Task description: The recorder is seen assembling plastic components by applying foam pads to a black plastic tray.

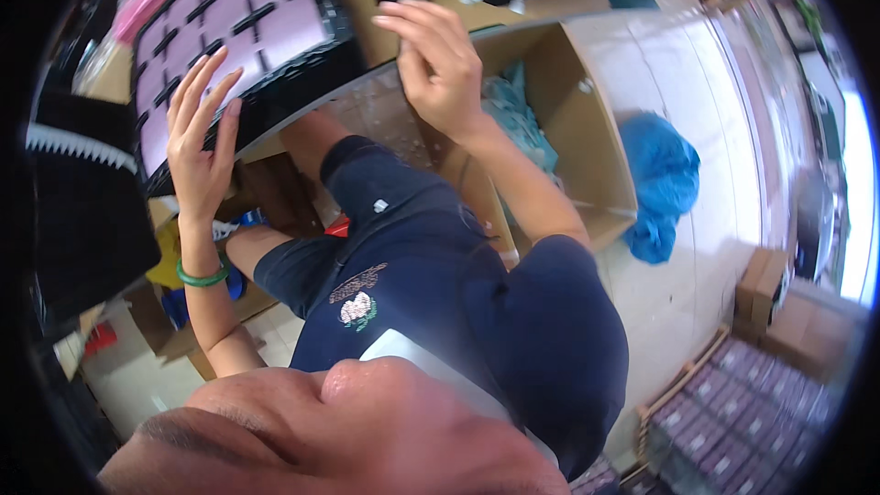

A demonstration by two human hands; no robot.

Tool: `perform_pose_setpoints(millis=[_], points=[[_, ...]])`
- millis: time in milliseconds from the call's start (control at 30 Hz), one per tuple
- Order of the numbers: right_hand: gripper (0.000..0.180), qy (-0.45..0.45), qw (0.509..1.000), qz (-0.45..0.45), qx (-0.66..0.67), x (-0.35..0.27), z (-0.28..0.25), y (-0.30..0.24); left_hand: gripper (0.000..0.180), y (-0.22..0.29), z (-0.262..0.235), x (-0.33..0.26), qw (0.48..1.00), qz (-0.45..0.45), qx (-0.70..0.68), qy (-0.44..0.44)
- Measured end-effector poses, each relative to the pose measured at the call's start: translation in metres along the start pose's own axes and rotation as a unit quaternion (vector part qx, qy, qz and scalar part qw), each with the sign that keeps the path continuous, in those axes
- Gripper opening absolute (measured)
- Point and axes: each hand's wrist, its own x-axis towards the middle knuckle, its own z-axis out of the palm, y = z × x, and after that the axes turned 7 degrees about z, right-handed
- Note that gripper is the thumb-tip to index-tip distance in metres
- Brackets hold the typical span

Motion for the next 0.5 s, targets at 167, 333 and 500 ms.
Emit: perform_pose_setpoints(millis=[167,333,500], points=[[0.046,0.066,0.935,0.308,-0.161,-0.169,-0.054,0.1,0.031,0.007,0.027,0.012,0.998,0.04,0.015,-0.046],[0.088,-0.168,0.836,0.423,-0.306,-0.305,-0.051,0.124,0.037,0.016,0.049,0.023,0.992,0.064,0.078,-0.073],[0.048,-0.289,0.738,0.577,-0.197,-0.305,-0.037,0.128,0.036,0.016,0.057,0.028,0.991,0.065,0.087,-0.084]])
